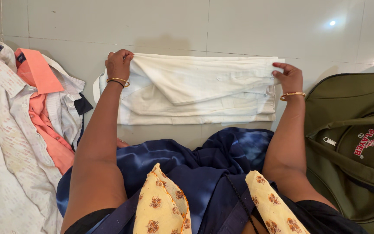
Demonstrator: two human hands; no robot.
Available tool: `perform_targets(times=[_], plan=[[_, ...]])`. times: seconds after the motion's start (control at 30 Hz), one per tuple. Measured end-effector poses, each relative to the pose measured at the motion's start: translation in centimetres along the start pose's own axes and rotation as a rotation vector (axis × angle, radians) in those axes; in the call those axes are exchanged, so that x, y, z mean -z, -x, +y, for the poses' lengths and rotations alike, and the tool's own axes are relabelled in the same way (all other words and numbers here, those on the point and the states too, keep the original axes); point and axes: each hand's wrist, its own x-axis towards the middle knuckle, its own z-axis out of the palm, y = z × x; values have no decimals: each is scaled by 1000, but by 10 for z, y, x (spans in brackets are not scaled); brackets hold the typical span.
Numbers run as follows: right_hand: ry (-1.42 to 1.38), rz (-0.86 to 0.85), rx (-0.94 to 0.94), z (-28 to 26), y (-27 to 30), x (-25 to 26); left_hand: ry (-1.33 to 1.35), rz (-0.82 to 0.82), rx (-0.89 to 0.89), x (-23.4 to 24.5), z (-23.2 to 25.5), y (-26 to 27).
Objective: The person folds a white long-sleeved shirt on the floor. They smooth the fabric, fold the sleeves inward, fold the sides, and then fold the shirt in half to create a neat rectangular bundle.
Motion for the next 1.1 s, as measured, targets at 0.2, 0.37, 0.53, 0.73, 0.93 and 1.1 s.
perform_targets(times=[0.2, 0.37, 0.53, 0.73, 0.93, 1.1], plan=[[95, 38, -50, 14, -4, -5, -26, 30, -1, -4, -1, 1], [324, 30, -110, 7, 0, -14, -78, 22, 0, -4, 8, 7], [555, 159, -45, -1, -4, -18, -159, 25, 54, -4, 21, 12], [515, 191, 459, -6, -5, -80, -330, -101, -527, -50, 87, 30], [900, -103, 459, -15, 17, -124, -402, -464, -479, -82, 168, 90], [923, -156, 365, -17, 26, -126, -451, -441, -386, -83, 150, 89]])
